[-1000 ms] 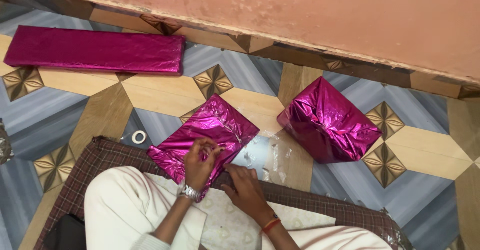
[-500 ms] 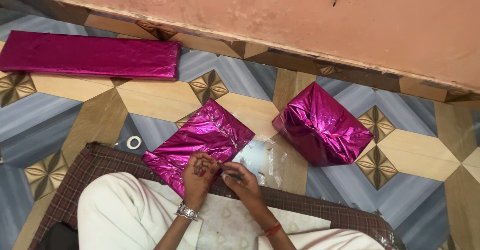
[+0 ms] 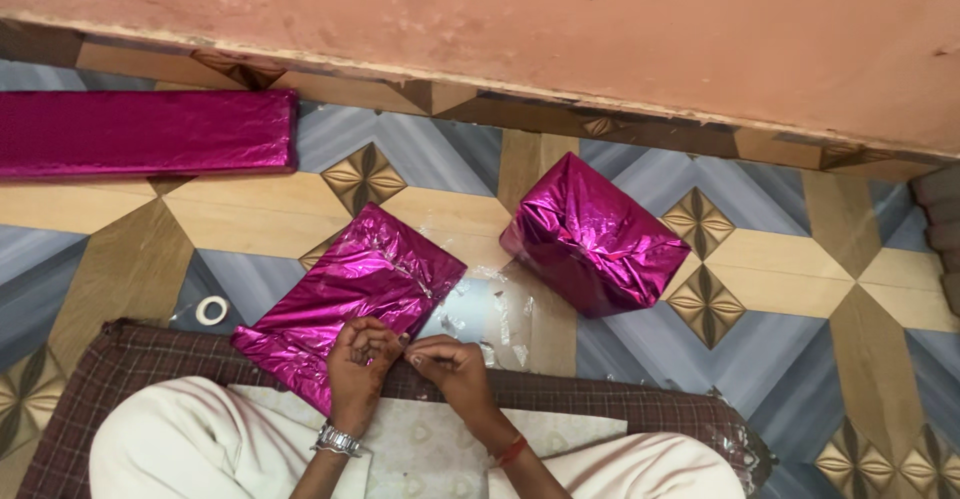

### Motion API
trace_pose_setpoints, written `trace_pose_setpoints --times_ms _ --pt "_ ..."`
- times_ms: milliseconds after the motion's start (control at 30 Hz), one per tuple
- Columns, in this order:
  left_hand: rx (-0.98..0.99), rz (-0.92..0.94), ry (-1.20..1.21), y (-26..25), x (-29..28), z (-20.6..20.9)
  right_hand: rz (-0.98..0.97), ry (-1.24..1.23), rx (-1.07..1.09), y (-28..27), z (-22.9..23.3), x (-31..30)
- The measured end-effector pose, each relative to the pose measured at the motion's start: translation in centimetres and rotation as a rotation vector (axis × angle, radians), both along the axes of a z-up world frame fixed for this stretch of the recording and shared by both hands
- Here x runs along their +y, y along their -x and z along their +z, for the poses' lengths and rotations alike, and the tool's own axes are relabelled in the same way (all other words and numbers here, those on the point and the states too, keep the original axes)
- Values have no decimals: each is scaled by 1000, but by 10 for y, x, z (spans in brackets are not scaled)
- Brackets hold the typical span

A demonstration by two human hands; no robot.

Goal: The person sits on a mat and wraps rectangular boxes with shiny pink wrapping paper. They fold the paper edges, smooth the surface, and secure the folds with clear tape. The wrapped boxes are placed on the floor beside them.

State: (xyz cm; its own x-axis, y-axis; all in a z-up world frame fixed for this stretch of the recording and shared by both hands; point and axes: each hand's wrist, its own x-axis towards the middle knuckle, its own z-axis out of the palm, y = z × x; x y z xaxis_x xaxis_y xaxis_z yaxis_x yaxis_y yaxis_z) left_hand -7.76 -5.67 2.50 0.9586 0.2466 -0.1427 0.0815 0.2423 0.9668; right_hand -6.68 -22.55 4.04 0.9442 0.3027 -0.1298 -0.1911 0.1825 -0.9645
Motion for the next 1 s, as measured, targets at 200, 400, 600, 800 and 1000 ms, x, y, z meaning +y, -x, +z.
trace_pose_setpoints --times_ms 200,400,600,800,1000 --pt "63 -48 -237 0 -2 15 -25 125 25 0 -5 0" --pt "23 -159 -571 5 -7 37 -39 348 -64 0 16 -10" --pt "21 -148 -601 5 -9 29 -33 483 -76 1 42 -29" --pt "216 -135 -503 -7 -1 48 -155 258 -62 -13 64 -56" --pt "128 -250 -618 -25 -53 104 -357 -52 97 -25 104 -102"
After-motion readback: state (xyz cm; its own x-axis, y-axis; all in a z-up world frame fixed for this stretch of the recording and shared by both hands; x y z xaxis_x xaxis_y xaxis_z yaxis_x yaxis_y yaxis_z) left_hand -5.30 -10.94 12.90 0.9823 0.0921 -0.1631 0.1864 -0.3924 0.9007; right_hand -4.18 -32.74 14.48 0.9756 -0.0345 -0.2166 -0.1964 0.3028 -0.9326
